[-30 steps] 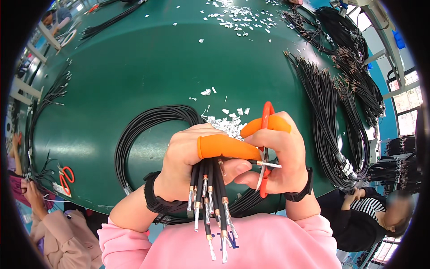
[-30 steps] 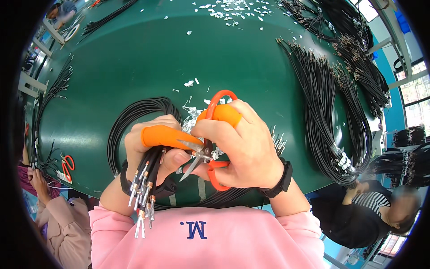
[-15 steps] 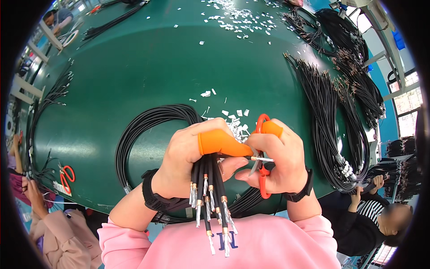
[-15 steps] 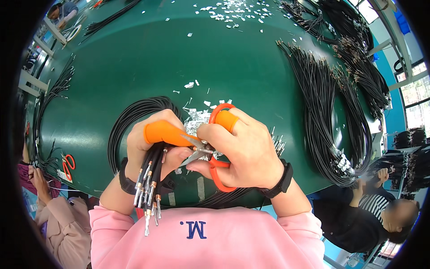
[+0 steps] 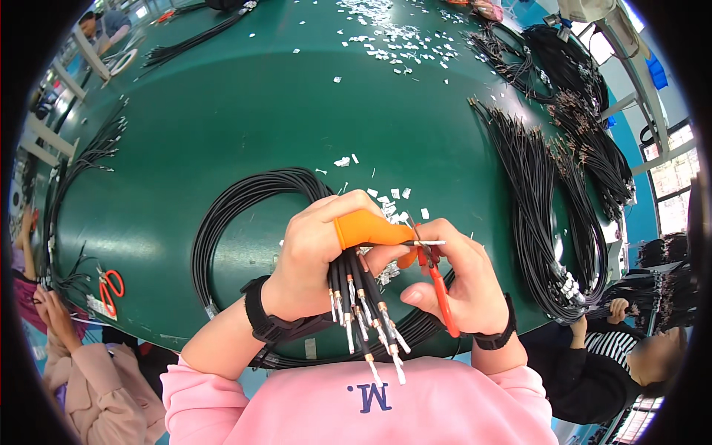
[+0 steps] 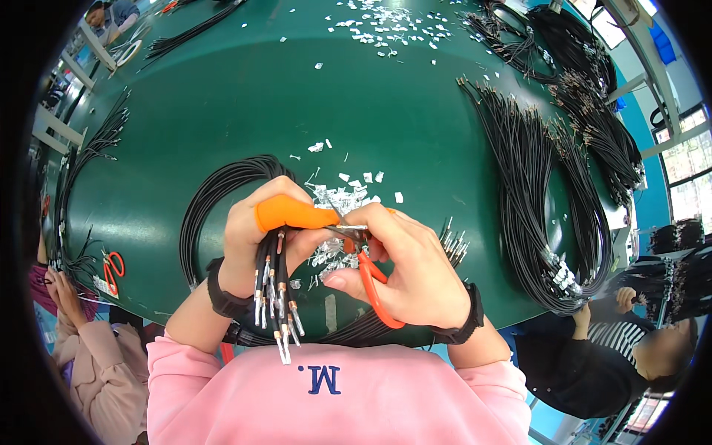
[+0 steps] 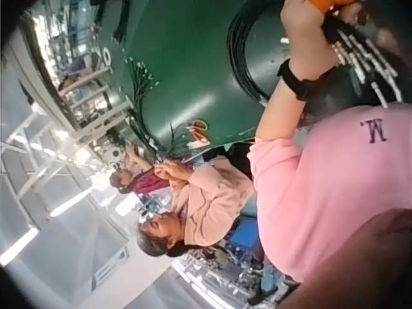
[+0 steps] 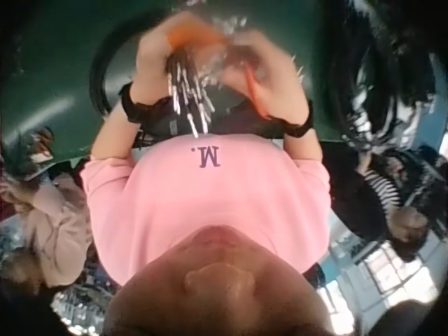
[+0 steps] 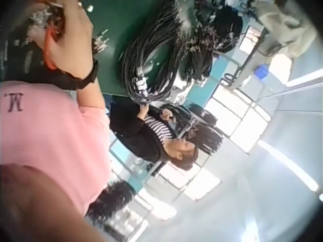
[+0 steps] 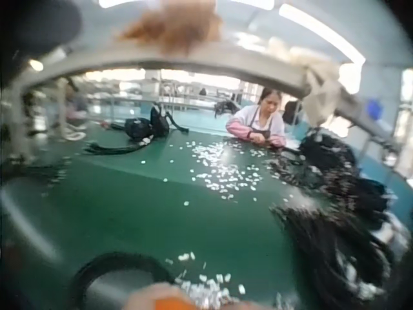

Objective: The person is trimming and preparing bundles of black cables using scissors at an assembly station.

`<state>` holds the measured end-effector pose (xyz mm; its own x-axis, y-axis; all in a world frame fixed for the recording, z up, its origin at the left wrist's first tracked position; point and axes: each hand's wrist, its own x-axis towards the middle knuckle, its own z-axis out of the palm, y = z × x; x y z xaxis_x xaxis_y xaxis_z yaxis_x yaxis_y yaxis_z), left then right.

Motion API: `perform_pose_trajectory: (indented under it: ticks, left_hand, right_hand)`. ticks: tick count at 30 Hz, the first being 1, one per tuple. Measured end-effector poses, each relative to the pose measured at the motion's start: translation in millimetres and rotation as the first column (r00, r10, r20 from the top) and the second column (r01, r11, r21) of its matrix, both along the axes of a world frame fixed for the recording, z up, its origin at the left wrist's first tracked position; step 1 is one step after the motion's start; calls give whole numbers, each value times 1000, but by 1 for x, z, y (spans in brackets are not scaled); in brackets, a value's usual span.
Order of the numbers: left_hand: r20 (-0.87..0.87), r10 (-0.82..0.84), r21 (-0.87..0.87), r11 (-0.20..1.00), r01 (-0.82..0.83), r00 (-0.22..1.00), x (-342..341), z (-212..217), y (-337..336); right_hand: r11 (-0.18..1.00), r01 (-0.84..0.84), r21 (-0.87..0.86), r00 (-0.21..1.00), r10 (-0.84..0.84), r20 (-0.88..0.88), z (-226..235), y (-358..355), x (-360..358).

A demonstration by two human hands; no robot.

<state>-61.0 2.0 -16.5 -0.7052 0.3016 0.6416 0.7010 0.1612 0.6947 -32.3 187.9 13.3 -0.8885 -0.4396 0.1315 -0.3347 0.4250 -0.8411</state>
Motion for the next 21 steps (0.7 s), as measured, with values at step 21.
perform_pose_trajectory:
  ticks: [21]
  left_hand:
    - [272,-174,38,985,170,946,6,14,-12]
  right_hand:
    - [965,34,-261,874,-155,-460,11,3,-2]
